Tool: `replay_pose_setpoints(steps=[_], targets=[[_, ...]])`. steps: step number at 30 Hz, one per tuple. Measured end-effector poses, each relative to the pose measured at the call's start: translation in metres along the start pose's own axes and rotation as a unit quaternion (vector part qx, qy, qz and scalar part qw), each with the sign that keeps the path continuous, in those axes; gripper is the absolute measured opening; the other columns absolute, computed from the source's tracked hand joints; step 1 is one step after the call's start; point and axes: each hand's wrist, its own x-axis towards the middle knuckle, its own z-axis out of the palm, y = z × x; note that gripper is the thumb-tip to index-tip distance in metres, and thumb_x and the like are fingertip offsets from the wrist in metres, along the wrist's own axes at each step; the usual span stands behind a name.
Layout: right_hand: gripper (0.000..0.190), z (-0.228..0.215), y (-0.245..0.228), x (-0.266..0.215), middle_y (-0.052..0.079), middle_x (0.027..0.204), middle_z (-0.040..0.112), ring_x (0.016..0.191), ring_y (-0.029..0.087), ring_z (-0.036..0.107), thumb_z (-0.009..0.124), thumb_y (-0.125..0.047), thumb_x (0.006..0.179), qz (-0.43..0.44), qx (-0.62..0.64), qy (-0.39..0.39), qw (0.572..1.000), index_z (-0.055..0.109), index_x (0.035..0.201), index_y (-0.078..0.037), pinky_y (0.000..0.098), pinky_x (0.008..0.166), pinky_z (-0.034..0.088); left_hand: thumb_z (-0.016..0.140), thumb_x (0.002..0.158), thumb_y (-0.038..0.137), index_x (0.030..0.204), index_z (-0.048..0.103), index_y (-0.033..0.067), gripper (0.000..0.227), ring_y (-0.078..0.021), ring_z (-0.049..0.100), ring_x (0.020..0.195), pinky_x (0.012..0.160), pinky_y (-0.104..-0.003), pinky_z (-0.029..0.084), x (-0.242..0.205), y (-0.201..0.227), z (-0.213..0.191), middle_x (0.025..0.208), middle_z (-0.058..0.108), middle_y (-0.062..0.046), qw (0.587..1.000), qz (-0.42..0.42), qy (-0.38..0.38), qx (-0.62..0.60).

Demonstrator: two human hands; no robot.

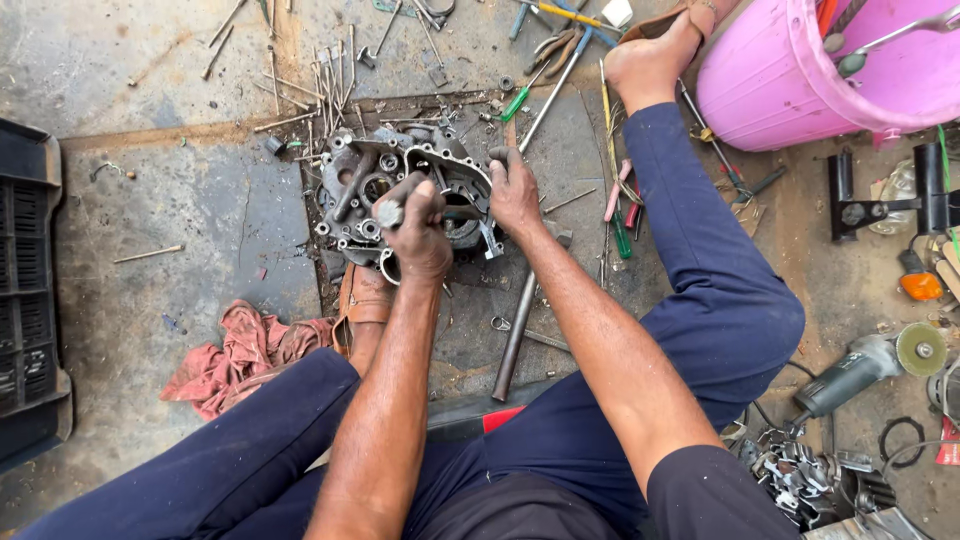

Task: The person sits on the floor and uses a hammer and a metal rod to strike and dislodge parts from a disassembled engine casing. They repeatedly hit the metal rod against the engine block and occasionally wipe their face with a cloth.

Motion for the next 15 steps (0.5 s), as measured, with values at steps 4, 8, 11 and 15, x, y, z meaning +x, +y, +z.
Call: replay_pose_setpoints(steps=[4, 8, 11, 15], targets=[[0.024, -0.001, 0.002, 0.000, 0.018, 0.109, 0.074, 0.105, 0.031, 0.072, 0.052, -0.017, 0.104, -0.018, 0.001, 0.006, 1.000, 0.061, 0.120, -0.002, 0.0423, 0.092, 0.055, 0.062, 0.092, 0.012, 0.065, 0.044, 0.0065, 0.032, -0.0089, 0.036, 0.058, 0.054, -0.029, 0.028, -0.002, 0.004, -0.002, 0.064, 0.042, 0.001, 0.999, -0.006, -0.011, -0.034], [0.023, 0.000, 0.003, 0.000, 0.016, 0.111, 0.074, 0.107, 0.028, 0.073, 0.050, -0.016, 0.104, -0.009, 0.028, -0.001, 1.000, 0.060, 0.120, -0.003, 0.0402, 0.094, 0.056, 0.063, 0.091, 0.010, 0.064, 0.045, 0.0057, 0.033, -0.0093, 0.037, 0.056, 0.052, -0.029, 0.028, 0.002, 0.001, 0.001, 0.064, 0.042, 0.000, 0.999, 0.013, -0.002, -0.032], [0.023, 0.000, -0.001, -0.002, 0.015, 0.112, 0.074, 0.108, 0.026, 0.072, 0.049, -0.016, 0.104, 0.003, 0.043, -0.008, 0.999, 0.059, 0.121, -0.003, 0.0389, 0.095, 0.055, 0.065, 0.093, 0.012, 0.066, 0.047, 0.0057, 0.032, -0.0086, 0.037, 0.057, 0.052, -0.028, 0.029, -0.002, -0.005, -0.001, 0.064, 0.043, 0.001, 1.000, 0.012, -0.015, 0.000], [0.021, -0.010, -0.010, -0.004, 0.012, 0.112, 0.073, 0.107, 0.025, 0.069, 0.051, -0.017, 0.106, 0.013, 0.042, 0.007, 0.999, 0.062, 0.119, -0.005, 0.0382, 0.093, 0.054, 0.066, 0.094, 0.015, 0.084, 0.063, -0.0002, 0.018, -0.0085, 0.040, 0.055, 0.050, -0.029, 0.032, -0.004, -0.018, -0.003, 0.063, 0.047, 0.002, 0.999, -0.015, -0.011, 0.040]])
